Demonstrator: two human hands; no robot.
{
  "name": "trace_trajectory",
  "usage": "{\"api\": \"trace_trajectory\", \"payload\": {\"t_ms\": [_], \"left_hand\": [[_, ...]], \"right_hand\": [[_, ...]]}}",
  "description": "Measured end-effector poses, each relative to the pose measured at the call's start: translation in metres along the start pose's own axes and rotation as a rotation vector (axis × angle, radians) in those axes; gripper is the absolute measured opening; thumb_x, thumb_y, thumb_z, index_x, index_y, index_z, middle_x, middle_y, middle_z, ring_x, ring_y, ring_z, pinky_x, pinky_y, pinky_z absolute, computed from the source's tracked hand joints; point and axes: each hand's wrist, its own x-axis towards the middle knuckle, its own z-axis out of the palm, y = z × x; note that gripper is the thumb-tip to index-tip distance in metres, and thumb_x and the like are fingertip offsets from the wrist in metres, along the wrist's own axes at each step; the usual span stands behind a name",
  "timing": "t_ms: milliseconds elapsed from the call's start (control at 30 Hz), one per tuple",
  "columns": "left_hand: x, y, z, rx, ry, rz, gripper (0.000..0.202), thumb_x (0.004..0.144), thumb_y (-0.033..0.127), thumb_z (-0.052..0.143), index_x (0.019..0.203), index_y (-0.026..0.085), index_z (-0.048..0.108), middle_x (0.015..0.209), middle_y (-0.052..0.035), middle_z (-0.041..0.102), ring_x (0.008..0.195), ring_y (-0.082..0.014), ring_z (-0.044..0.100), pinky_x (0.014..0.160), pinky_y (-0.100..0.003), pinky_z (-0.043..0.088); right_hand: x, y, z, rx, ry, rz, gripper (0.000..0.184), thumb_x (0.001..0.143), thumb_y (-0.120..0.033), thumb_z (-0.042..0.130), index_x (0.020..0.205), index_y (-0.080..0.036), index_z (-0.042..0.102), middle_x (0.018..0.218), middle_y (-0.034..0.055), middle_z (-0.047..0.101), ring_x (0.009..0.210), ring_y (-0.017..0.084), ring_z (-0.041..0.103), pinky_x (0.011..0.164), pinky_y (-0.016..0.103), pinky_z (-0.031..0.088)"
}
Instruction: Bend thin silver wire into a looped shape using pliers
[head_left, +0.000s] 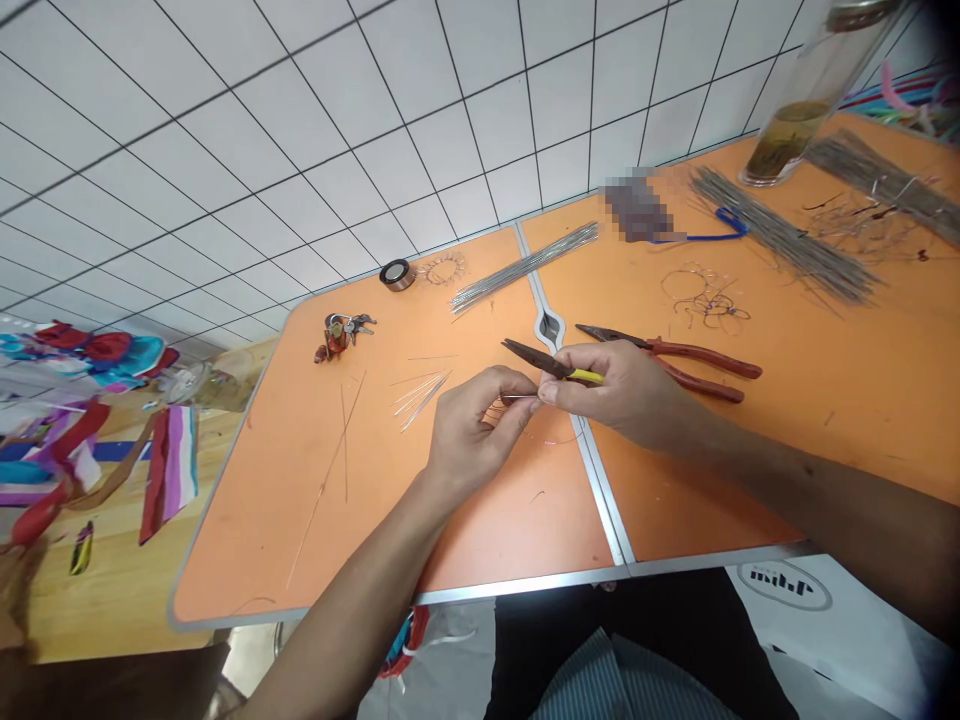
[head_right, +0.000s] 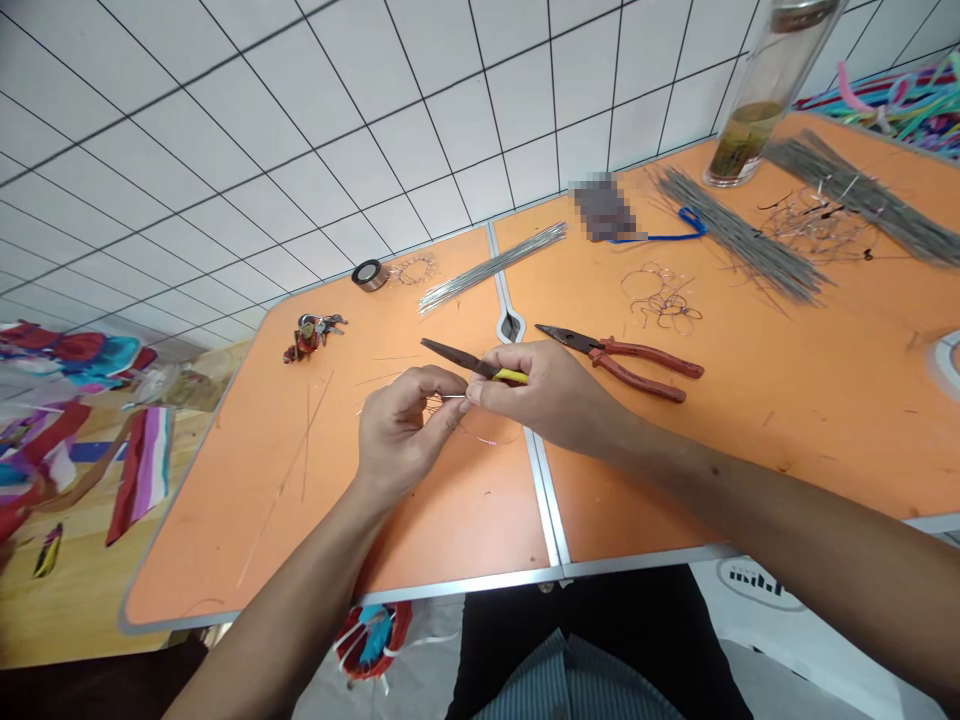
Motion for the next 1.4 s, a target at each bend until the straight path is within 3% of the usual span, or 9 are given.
{"api": "trace_trajectory", "payload": {"t_ms": [233,567,700,867,967,1200,1400], "left_hand": [[-0.002,-0.001,0.001,0.092,0.023,0.036,0.012,0.099,0.018,0.076,0.103,0.022,0.066,0.086,0.0009,0.077,0.071,-0.0120,0.074,0.066,-0.023,0.059],[-0.001,0.000,0.003,0.019,-0.031,0.006,0.013,0.097,0.018,0.080,0.099,0.021,0.068,0.091,-0.0017,0.081,0.074,-0.0128,0.077,0.066,-0.023,0.059],[-0.002,-0.002,0.003,-0.178,-0.032,-0.146,0.013,0.094,0.022,0.084,0.095,0.021,0.071,0.087,-0.0015,0.080,0.075,-0.0131,0.075,0.069,-0.024,0.061],[-0.001,-0.006,0.000,-0.435,-0.051,-0.435,0.020,0.093,0.035,0.087,0.091,0.019,0.074,0.082,-0.0047,0.079,0.073,-0.0155,0.073,0.067,-0.027,0.060],[0.000,-0.009,0.001,-0.534,0.009,-0.499,0.023,0.089,0.038,0.091,0.088,0.020,0.078,0.081,-0.0038,0.078,0.069,-0.0137,0.070,0.064,-0.026,0.058],[0.000,-0.006,0.005,-0.499,0.073,-0.361,0.009,0.091,0.029,0.089,0.089,0.023,0.083,0.081,-0.0017,0.076,0.069,-0.0112,0.067,0.065,-0.024,0.054],[-0.001,-0.003,0.003,-0.373,0.078,-0.274,0.011,0.095,0.032,0.085,0.088,0.023,0.082,0.081,-0.0031,0.076,0.069,-0.0127,0.067,0.063,-0.026,0.054]], "right_hand": [[0.001,0.001,-0.001,0.013,-0.021,0.034,0.028,0.088,-0.048,0.080,0.081,-0.023,0.073,0.072,-0.0028,0.048,0.069,0.015,0.041,0.062,0.031,0.029],[0.006,0.008,-0.001,0.059,-0.099,0.045,0.024,0.085,-0.042,0.080,0.080,-0.022,0.069,0.074,-0.0028,0.049,0.072,0.015,0.043,0.065,0.031,0.029],[0.006,0.009,0.000,0.078,-0.088,0.041,0.028,0.086,-0.043,0.077,0.076,-0.022,0.061,0.070,-0.0041,0.045,0.068,0.015,0.039,0.063,0.032,0.027],[0.009,0.015,-0.003,0.115,-0.075,0.035,0.022,0.087,-0.040,0.076,0.079,-0.023,0.065,0.075,-0.0023,0.057,0.074,0.017,0.049,0.069,0.034,0.034],[0.011,0.020,-0.002,0.167,-0.081,0.004,0.022,0.090,-0.039,0.073,0.077,-0.023,0.064,0.074,-0.0016,0.058,0.075,0.018,0.050,0.071,0.034,0.036],[0.008,0.015,0.004,0.171,-0.070,0.019,0.022,0.089,-0.038,0.071,0.076,-0.023,0.061,0.073,-0.0021,0.054,0.073,0.018,0.049,0.068,0.034,0.035],[0.003,0.008,0.002,0.093,-0.082,0.012,0.022,0.095,-0.037,0.066,0.078,-0.024,0.060,0.075,-0.0008,0.055,0.074,0.018,0.050,0.066,0.034,0.035]]}}
